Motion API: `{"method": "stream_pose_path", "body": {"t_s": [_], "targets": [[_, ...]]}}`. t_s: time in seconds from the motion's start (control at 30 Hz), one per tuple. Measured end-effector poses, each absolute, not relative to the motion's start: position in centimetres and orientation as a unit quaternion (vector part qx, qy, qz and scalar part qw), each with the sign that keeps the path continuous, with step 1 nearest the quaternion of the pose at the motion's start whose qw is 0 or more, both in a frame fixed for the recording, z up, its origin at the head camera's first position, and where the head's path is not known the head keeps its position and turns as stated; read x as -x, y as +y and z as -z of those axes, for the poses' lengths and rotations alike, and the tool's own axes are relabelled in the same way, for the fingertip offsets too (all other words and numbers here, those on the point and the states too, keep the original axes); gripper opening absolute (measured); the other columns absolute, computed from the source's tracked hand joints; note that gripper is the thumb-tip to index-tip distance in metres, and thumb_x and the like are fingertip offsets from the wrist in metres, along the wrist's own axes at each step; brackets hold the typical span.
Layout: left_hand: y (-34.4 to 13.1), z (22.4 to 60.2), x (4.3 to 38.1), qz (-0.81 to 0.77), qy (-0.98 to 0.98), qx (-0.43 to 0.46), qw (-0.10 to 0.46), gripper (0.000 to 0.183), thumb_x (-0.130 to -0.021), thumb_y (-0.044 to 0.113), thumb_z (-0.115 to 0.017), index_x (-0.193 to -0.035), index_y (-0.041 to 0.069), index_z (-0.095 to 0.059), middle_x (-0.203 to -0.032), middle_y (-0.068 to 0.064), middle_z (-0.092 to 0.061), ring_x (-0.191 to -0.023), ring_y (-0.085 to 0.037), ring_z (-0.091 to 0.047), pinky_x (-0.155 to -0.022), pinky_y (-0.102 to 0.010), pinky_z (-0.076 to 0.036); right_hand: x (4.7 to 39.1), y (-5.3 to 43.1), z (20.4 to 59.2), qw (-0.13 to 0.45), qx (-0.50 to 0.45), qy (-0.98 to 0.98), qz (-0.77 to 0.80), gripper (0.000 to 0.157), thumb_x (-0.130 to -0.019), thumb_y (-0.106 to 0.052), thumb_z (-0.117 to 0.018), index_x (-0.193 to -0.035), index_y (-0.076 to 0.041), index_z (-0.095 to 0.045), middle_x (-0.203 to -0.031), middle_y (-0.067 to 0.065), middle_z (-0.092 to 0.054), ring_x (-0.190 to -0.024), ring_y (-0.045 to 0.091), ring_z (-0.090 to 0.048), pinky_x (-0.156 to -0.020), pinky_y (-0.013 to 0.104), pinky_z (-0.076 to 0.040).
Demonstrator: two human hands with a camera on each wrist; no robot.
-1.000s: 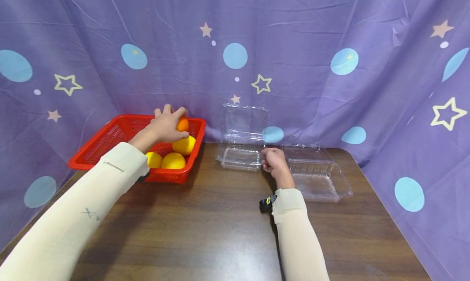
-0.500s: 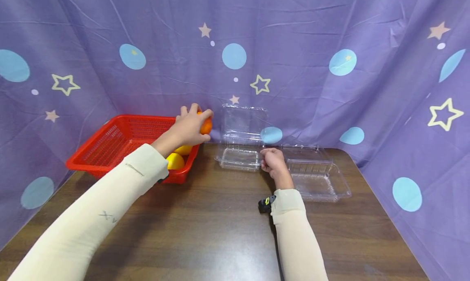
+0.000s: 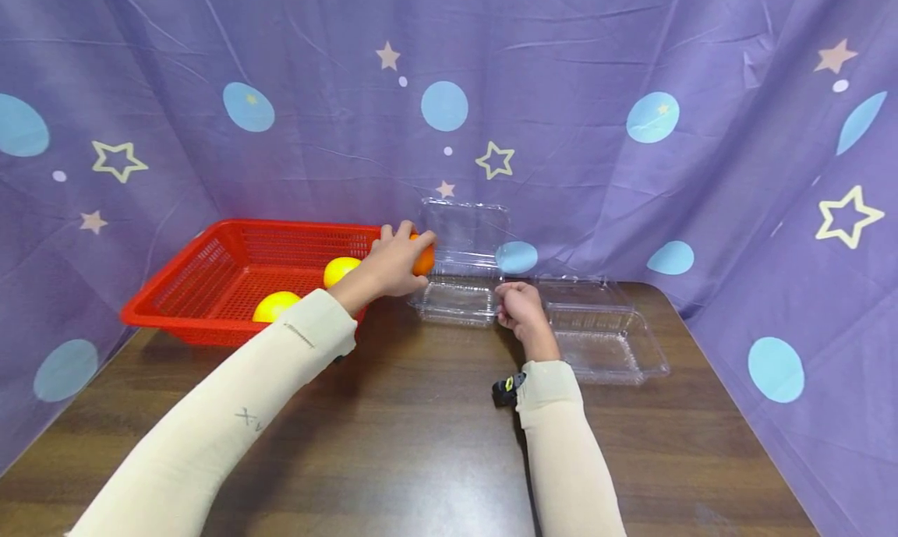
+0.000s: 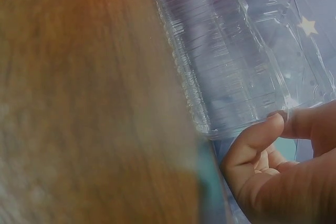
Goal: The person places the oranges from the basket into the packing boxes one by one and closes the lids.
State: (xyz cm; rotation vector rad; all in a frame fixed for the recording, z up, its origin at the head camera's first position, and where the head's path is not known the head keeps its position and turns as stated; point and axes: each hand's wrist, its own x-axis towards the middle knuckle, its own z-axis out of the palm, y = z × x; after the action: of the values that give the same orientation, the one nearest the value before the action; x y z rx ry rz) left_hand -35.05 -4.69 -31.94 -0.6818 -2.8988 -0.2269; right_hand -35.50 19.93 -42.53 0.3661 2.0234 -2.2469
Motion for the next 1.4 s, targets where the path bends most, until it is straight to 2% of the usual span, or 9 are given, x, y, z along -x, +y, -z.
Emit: {"method": "stream_pose_path", "body": {"t_s": [0.57,0.87,1.1,1.4], "targets": [[-1.7,36.9,36.5,0.143,-0.967,0.204,0.050,0.063,-0.083,0.032,-0.080,-0.140,0.027,-0.055,-0.137,-0.017,-0.045,-0.120,-0.042,-0.041,-0.092,-0.051,-0.041,35.5,19.7,42.4,0.042,-0.119,0.667,0.735,0.005,-0.102,-0.004,-0.053,-0.106,-0.004,-0.055,-0.076,-0.002,-0.049,-0.053,0.008,-0.046,-0.052,0.021,-0.045],[-0.8,38.1,36.7,0.136,-0.971,0.190,0.046,0.049,-0.082,0.029,-0.076,-0.129,0.025,-0.060,-0.129,-0.014,-0.049,-0.116,-0.039,-0.041,-0.090,-0.047,-0.037,35.4,19.7,42.3,0.043,-0.118,0.666,0.736,0.005,-0.102,-0.004,-0.053,-0.106,-0.004,-0.055,-0.072,-0.003,-0.048,-0.052,0.008,-0.046,-0.051,0.020,-0.045],[-0.5,38.6,36.8,0.140,-0.974,0.175,0.036,0.054,-0.081,0.026,-0.075,-0.134,0.025,-0.062,-0.132,-0.016,-0.050,-0.114,-0.039,-0.041,-0.091,-0.047,-0.035,35.4,19.7,42.4,0.044,-0.117,0.663,0.739,0.005,-0.102,-0.004,-0.053,-0.106,-0.004,-0.055,-0.074,-0.003,-0.047,-0.051,0.007,-0.044,-0.051,0.020,-0.043],[-0.1,38.7,36.8,0.107,-0.980,0.165,0.011,0.062,-0.082,0.026,-0.071,-0.143,0.028,-0.057,-0.138,-0.015,-0.047,-0.120,-0.038,-0.039,-0.094,-0.047,-0.035,35.5,19.7,42.4,0.046,-0.116,0.664,0.737,0.006,-0.102,-0.005,-0.053,-0.107,-0.003,-0.055,-0.074,-0.002,-0.047,-0.052,0.008,-0.045,-0.051,0.021,-0.044]]}}
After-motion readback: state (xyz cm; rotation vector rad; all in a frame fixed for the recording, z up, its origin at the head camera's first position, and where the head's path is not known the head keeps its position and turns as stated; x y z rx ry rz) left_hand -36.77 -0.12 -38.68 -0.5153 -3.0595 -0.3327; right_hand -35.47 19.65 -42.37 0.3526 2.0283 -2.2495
